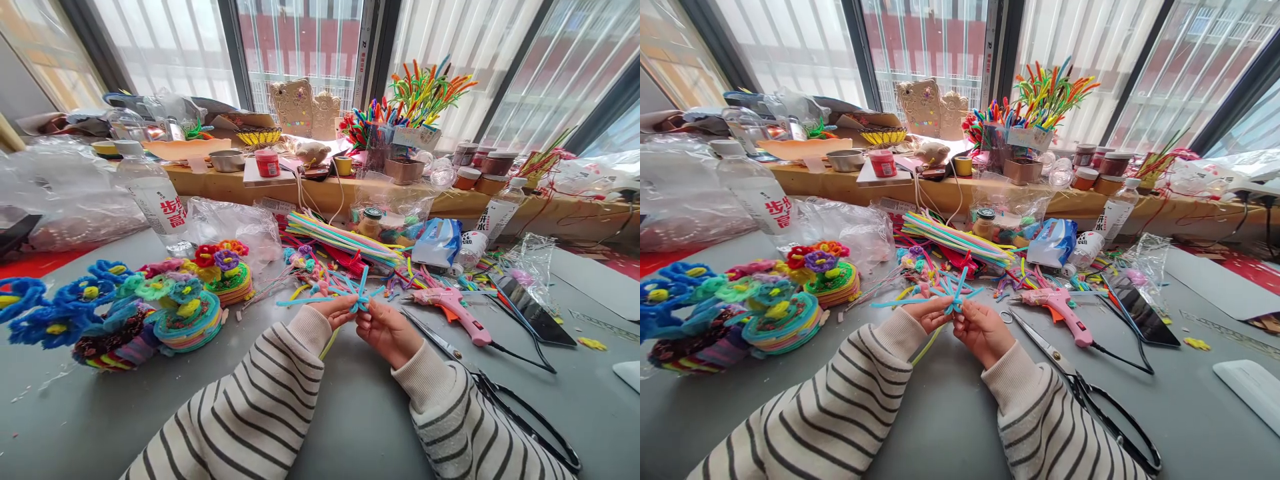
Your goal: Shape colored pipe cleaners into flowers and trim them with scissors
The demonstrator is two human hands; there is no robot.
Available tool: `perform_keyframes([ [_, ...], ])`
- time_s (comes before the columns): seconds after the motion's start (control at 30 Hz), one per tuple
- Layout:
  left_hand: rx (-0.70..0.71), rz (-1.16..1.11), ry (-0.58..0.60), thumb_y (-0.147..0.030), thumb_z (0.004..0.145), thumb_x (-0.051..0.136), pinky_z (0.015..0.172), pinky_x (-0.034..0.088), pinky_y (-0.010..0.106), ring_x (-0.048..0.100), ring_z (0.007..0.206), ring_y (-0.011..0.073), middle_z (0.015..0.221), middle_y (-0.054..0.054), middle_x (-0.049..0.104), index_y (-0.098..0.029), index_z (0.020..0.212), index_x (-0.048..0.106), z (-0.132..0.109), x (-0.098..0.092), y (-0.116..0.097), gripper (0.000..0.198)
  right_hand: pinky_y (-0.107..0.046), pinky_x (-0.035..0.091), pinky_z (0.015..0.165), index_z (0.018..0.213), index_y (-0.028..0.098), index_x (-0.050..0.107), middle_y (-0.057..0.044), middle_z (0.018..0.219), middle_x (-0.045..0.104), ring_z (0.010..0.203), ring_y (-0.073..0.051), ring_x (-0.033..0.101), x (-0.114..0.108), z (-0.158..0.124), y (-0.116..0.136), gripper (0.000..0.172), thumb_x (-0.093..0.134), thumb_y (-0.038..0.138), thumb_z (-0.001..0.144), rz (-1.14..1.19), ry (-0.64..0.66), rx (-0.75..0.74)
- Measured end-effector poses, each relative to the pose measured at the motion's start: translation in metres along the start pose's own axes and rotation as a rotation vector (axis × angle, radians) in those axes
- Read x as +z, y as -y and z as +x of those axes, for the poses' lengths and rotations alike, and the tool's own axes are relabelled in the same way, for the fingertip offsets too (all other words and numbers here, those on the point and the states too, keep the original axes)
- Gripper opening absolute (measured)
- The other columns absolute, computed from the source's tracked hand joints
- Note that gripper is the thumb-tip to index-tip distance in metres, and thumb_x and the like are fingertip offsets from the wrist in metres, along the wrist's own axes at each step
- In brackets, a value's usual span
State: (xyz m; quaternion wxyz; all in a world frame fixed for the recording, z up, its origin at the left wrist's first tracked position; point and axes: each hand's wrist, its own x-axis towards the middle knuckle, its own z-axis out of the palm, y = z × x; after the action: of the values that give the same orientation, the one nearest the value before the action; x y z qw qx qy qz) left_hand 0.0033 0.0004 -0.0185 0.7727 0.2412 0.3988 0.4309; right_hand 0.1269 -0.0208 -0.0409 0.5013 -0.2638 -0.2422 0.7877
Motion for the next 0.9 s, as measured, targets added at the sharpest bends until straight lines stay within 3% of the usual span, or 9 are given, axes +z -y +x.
perform_keyframes([
  [0.1, -0.036, -0.023, 0.064, -0.004, 0.061, 0.058, 0.056, 0.048, 0.017, 0.060, 0.058, 0.0104, 0.059, 0.005, 0.064, -0.008, 0.062, 0.058, 0.000, -0.001, 0.000, 0.005, -0.017, 0.031, 0.044, 0.057, 0.013, 0.059, 0.004, 0.048, 0.044, 0.046, -0.005, 0.039, -0.001, -0.001, 0.000, 0.018, 0.069, 0.027, 0.055, 0.023, 0.039, -0.009],
  [0.33, -0.013, 0.023, 0.062, -0.005, 0.062, 0.057, 0.057, 0.048, 0.017, 0.060, 0.058, 0.0098, 0.057, 0.003, 0.064, -0.010, 0.060, 0.061, -0.001, -0.003, 0.001, 0.007, -0.017, 0.033, 0.045, 0.058, 0.013, 0.059, 0.003, 0.050, 0.047, 0.046, -0.005, 0.041, -0.002, 0.000, -0.003, 0.020, 0.067, 0.032, 0.059, 0.041, 0.047, -0.020],
  [0.7, -0.024, 0.033, -0.054, -0.003, 0.062, 0.055, 0.054, 0.049, 0.018, 0.059, 0.051, 0.0091, 0.051, 0.002, 0.062, -0.009, 0.055, 0.060, 0.001, -0.001, -0.001, 0.011, -0.015, 0.035, 0.045, 0.059, 0.013, 0.059, 0.003, 0.051, 0.050, 0.045, -0.003, 0.040, -0.003, 0.003, -0.006, 0.017, 0.069, 0.027, 0.056, -0.014, -0.033, -0.057],
  [0.8, -0.022, 0.016, -0.109, -0.001, 0.063, 0.054, 0.051, 0.049, 0.017, 0.058, 0.047, 0.0090, 0.049, 0.002, 0.061, -0.010, 0.052, 0.055, -0.001, 0.001, -0.003, 0.014, -0.017, 0.037, 0.047, 0.064, 0.015, 0.059, 0.003, 0.053, 0.051, 0.046, -0.004, 0.042, -0.003, 0.001, -0.001, 0.017, 0.063, 0.031, 0.061, -0.202, -0.097, -0.097],
  [0.9, 0.000, -0.004, -0.163, 0.000, 0.062, 0.054, 0.048, 0.049, 0.018, 0.059, 0.047, 0.0111, 0.048, 0.002, 0.061, -0.012, 0.050, 0.048, -0.001, 0.002, -0.004, 0.018, -0.022, 0.039, 0.049, 0.067, 0.016, 0.059, 0.000, 0.060, 0.055, 0.049, -0.008, 0.046, -0.005, -0.003, 0.007, 0.020, 0.053, 0.034, 0.070, -0.678, -0.176, -0.353],
])
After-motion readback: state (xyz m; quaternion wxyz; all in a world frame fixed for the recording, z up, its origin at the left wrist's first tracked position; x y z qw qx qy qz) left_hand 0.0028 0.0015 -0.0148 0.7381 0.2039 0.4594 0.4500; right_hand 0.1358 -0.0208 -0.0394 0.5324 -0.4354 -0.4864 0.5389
